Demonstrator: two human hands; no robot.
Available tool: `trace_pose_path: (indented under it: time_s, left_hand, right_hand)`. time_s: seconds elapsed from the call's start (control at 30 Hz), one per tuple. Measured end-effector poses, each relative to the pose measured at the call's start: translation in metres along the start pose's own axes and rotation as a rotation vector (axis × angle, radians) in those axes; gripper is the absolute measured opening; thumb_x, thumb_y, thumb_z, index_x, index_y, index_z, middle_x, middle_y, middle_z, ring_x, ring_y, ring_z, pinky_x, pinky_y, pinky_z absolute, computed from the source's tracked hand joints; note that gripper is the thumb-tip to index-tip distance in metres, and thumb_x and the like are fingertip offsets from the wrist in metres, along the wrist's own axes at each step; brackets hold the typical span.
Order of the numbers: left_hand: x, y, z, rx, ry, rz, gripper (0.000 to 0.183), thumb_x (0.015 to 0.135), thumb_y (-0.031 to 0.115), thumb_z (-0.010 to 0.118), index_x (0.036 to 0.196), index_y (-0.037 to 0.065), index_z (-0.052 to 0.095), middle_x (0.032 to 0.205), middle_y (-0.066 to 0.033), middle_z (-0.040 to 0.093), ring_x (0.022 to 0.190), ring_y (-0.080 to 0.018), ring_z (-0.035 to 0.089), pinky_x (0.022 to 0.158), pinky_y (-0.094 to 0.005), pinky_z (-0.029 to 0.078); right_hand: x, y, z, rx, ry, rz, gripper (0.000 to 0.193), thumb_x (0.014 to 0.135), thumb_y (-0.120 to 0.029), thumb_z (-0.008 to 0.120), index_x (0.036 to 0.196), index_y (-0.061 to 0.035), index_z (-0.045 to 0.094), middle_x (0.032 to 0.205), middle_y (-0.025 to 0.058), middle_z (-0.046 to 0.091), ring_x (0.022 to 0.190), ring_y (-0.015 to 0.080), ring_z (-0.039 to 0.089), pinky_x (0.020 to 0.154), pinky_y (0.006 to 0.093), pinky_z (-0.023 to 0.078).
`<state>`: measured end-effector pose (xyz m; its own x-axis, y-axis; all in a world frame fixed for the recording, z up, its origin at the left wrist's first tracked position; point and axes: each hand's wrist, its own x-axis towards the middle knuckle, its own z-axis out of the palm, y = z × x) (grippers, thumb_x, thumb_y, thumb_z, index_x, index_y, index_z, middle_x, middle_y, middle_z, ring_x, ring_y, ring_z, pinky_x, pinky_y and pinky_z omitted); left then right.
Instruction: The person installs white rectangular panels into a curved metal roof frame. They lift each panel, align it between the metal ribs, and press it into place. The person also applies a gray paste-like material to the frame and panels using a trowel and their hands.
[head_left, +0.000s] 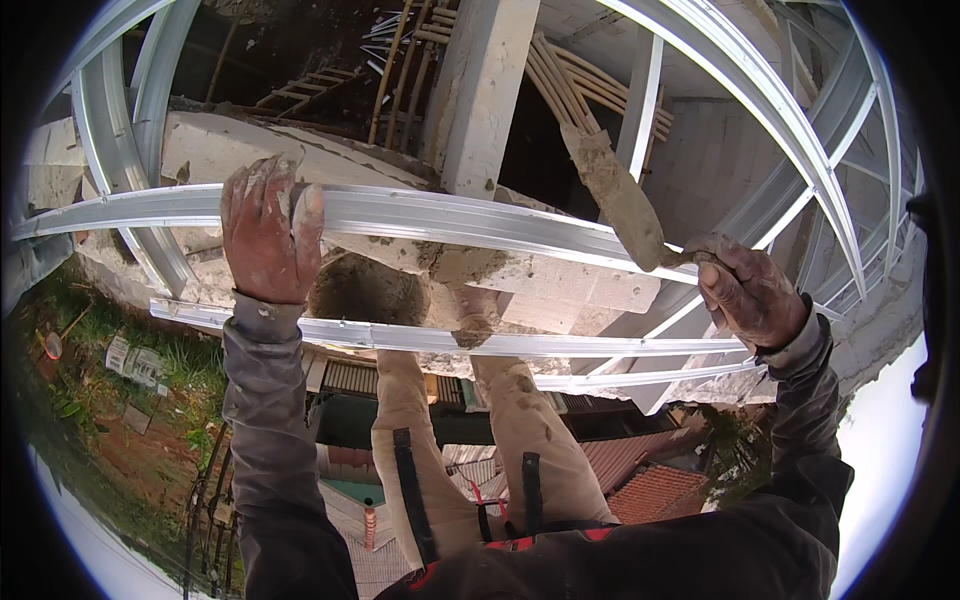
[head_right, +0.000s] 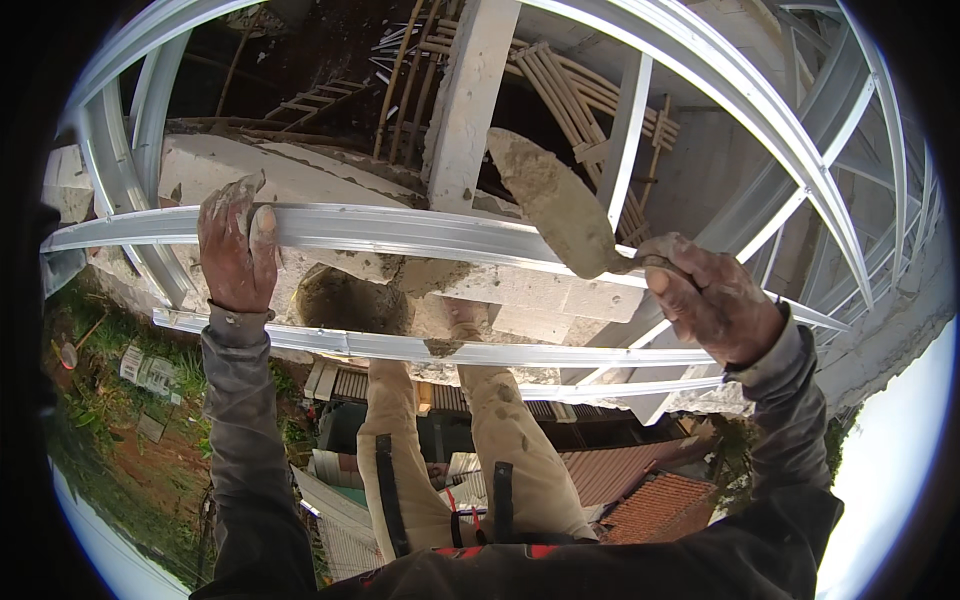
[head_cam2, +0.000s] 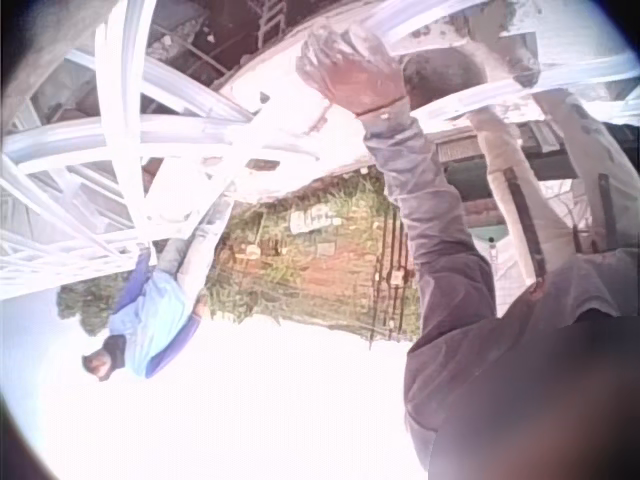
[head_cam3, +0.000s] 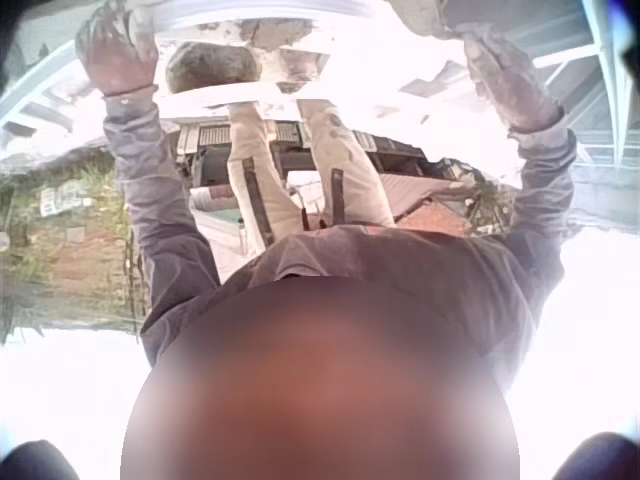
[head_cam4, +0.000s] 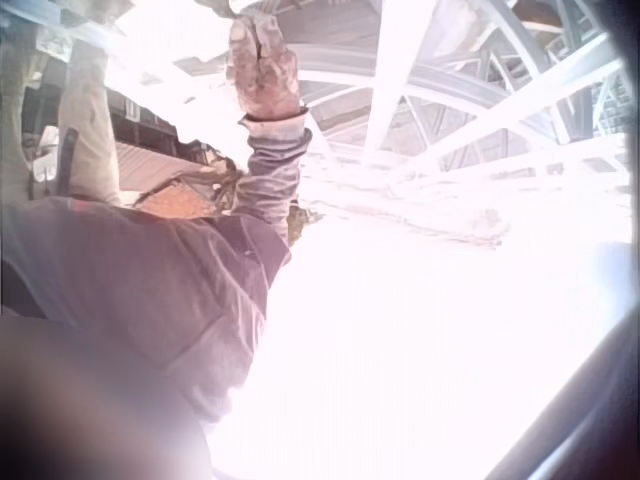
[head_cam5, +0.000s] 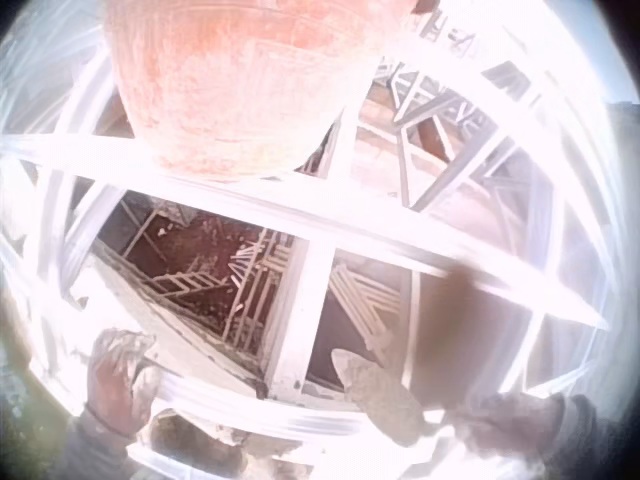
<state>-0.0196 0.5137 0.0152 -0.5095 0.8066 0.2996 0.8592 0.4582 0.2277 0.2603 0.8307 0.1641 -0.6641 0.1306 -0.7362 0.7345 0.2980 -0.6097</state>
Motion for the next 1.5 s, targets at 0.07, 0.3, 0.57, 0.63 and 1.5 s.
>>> trace_pose_path:
  time_s: [0.07,0.3,0.57,0.63,1.5]
  left_hand:
    - [0.015,0.006,0.007,0.002,-0.199,-0.004,0.033,0.088,0.030,0.053,0.102,0.001,0.060,0.098,-0.0180,0.062,0.095,-0.0376,0.055,0.088,-0.0462,0.041]
    - [0.024,0.008,0.016,0.008,-0.164,0.028,0.037,0.082,0.036,0.052,0.088,0.003,0.065,0.079,-0.0137,0.063,0.072,-0.0333,0.055,0.070,-0.0433,0.043]
    - [0.023,0.008,0.022,0.007,-0.153,-0.027,0.036,0.077,0.037,0.052,0.082,0.003,0.064,0.073,-0.0137,0.062,0.069,-0.0319,0.054,0.067,-0.0433,0.044]
    - [0.024,0.008,0.022,-0.003,-0.152,-0.037,0.036,0.077,0.037,0.052,0.080,0.003,0.063,0.072,-0.0139,0.062,0.069,-0.0316,0.054,0.066,-0.0429,0.044]
    - [0.026,0.007,0.024,-0.018,-0.142,-0.008,0.031,0.078,0.030,0.051,0.074,0.001,0.063,0.069,-0.0142,0.061,0.062,-0.0306,0.053,0.065,-0.0426,0.044]
  right_hand:
    - [0.039,0.009,-0.023,-0.128,-0.060,-0.051,0.036,0.096,-0.034,0.047,0.107,-0.0007,0.056,0.069,0.0084,0.052,0.061,0.0175,0.055,0.057,0.0322,0.046]
    - [0.205,0.062,0.005,-0.387,-0.400,0.189,0.039,0.096,-0.036,0.038,0.101,-0.0035,0.058,0.093,0.0154,0.060,0.084,0.0222,0.061,0.062,0.0390,0.050]
    - [0.271,0.118,0.046,-0.451,-0.472,-0.100,0.043,0.098,-0.038,0.034,0.084,-0.0067,0.059,0.064,0.0069,0.060,0.066,0.0230,0.060,0.065,0.0395,0.048]
    - [0.266,0.123,0.046,-0.493,-0.641,0.121,0.040,0.099,-0.034,0.033,0.092,-0.0049,0.059,0.072,0.0084,0.061,0.069,0.0243,0.060,0.066,0.0387,0.048]
    - [0.247,0.143,0.039,-0.094,-0.431,0.168,0.037,0.092,-0.037,0.047,0.100,-0.0031,0.059,0.094,0.0132,0.066,0.085,0.0289,0.064,0.079,0.0406,0.050]
